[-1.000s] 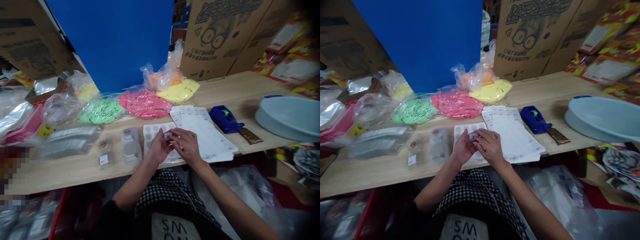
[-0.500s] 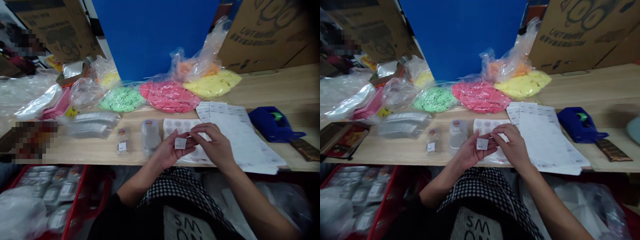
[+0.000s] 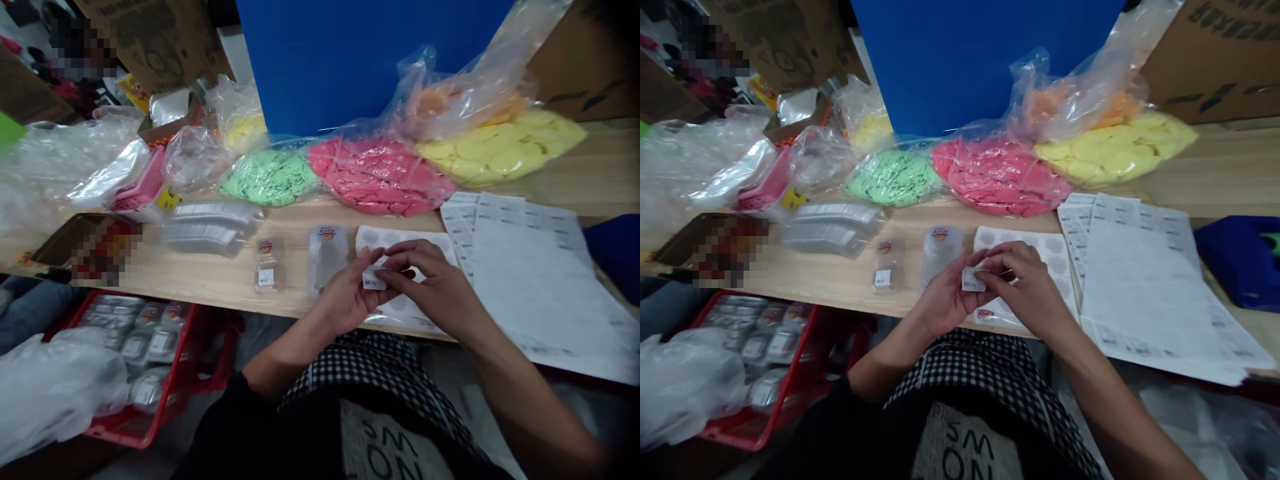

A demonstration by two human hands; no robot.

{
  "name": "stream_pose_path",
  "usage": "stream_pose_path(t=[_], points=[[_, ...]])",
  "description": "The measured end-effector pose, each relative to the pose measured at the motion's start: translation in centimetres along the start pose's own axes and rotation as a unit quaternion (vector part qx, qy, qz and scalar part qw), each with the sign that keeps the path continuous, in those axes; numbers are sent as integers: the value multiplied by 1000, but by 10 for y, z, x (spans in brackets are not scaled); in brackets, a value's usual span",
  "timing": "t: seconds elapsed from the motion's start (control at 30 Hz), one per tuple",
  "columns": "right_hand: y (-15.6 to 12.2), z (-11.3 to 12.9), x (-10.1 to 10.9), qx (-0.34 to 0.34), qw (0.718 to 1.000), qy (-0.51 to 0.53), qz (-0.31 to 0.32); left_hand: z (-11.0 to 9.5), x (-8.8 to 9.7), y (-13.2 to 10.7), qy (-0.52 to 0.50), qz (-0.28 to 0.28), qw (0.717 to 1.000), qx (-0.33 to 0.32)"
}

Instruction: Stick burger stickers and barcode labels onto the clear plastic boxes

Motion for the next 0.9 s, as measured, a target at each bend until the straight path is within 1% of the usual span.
stream_pose_path(t=[0.07, 0.1, 0.13, 0.17, 0.2, 0.23, 0.27, 0.3, 0.33, 0.37, 0.43, 0.5, 0.67, 0.8, 0.9], points=[[4, 1, -1, -22, 997, 69, 11, -10, 6, -11, 59, 18, 998, -27], [6, 1, -2, -39, 993, 108, 11, -17, 12, -17, 116, 26, 991, -53], [9, 1, -3, -59, 988, 145, 8, -25, 19, -23, 194, 24, 976, -91], [12, 0, -5, -80, 981, 177, 5, -34, 27, -29, 287, 11, 948, -138], [16, -1, -8, -99, 975, 200, 5, -42, 36, -33, 386, -10, 903, -186], [20, -2, -11, -113, 970, 213, 11, -49, 46, -35, 478, -37, 848, -226], [24, -3, -16, -122, 969, 216, 22, -54, 57, -36, 552, -58, 793, -251], [28, -3, -21, -124, 969, 210, 37, -56, 67, -35, 608, -68, 747, -262], [32, -4, -27, -123, 971, 198, 52, -57, 76, -33, 645, -66, 715, -262], [35, -4, -32, -119, 974, 182, 68, -55, 84, -30, 667, -54, 698, -257], [40, -3, -42, -109, 979, 146, 97, -49, 96, -24, 682, -28, 686, -250], [43, -1, -50, -101, 981, 110, 122, -43, 102, -21, 680, -19, 689, -250], [48, 3, -56, -96, 981, 65, 153, -39, 104, -22, 664, -11, 704, -253], [48, 3, -57, -107, 979, 58, 165, -40, 104, -22, 665, -5, 699, -263], [48, 2, -58, -115, 978, 59, 163, -40, 105, -22, 667, -5, 695, -267]])
Point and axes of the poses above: each hand's wrist, its own y-axis towards the middle knuckle, its own x-axis out of the back of the hand, z = x × y, the point moved 1 cm from there along y, towards the middle knuckle, and after that the axes turned 6 degrees about z, right-handed, at the moved point
